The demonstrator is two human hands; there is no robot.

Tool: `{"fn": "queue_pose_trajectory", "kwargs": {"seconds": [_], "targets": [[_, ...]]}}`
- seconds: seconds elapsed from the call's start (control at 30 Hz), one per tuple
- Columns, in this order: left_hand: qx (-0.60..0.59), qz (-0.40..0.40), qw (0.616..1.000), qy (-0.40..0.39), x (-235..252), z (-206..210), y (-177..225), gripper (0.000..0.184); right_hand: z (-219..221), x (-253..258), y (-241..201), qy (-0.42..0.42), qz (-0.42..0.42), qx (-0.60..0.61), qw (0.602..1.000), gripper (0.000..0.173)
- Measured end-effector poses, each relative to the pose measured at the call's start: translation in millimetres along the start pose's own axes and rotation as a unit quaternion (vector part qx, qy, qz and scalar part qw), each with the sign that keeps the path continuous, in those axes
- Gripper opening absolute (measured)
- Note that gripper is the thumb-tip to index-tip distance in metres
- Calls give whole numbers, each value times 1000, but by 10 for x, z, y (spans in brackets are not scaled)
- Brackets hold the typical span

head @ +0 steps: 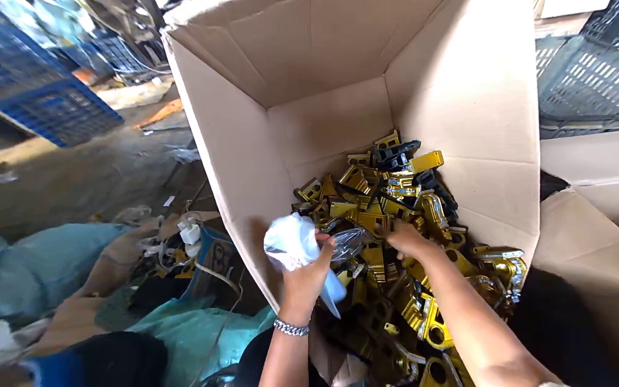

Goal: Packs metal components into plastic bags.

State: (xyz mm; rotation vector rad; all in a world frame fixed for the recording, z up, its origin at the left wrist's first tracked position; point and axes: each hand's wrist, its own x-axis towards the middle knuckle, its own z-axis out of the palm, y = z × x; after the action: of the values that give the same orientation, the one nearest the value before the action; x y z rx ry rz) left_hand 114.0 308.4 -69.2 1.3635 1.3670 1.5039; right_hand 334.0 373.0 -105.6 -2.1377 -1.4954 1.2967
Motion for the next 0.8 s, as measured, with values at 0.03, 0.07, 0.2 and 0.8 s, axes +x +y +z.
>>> {"fn": "queue_pose_trajectory", "kwargs": {"seconds": [0.03,0.07,0.2,0.8], "targets": [[-2,5,1000,-4,1,30,-7,39,66,69,-7,-1,-1,-10,1000,71],[-1,9,1000,-5,5,53,-21,39,105,79,8,13,-6,4,1000,71],[40,23,999,7,20,68,-78,51,62,-282,165,156,-89,316,931,50],[-137,-194,971,-7,-231,276,288,45,392,-867,-120,84,-306,-155,936,52]]}}
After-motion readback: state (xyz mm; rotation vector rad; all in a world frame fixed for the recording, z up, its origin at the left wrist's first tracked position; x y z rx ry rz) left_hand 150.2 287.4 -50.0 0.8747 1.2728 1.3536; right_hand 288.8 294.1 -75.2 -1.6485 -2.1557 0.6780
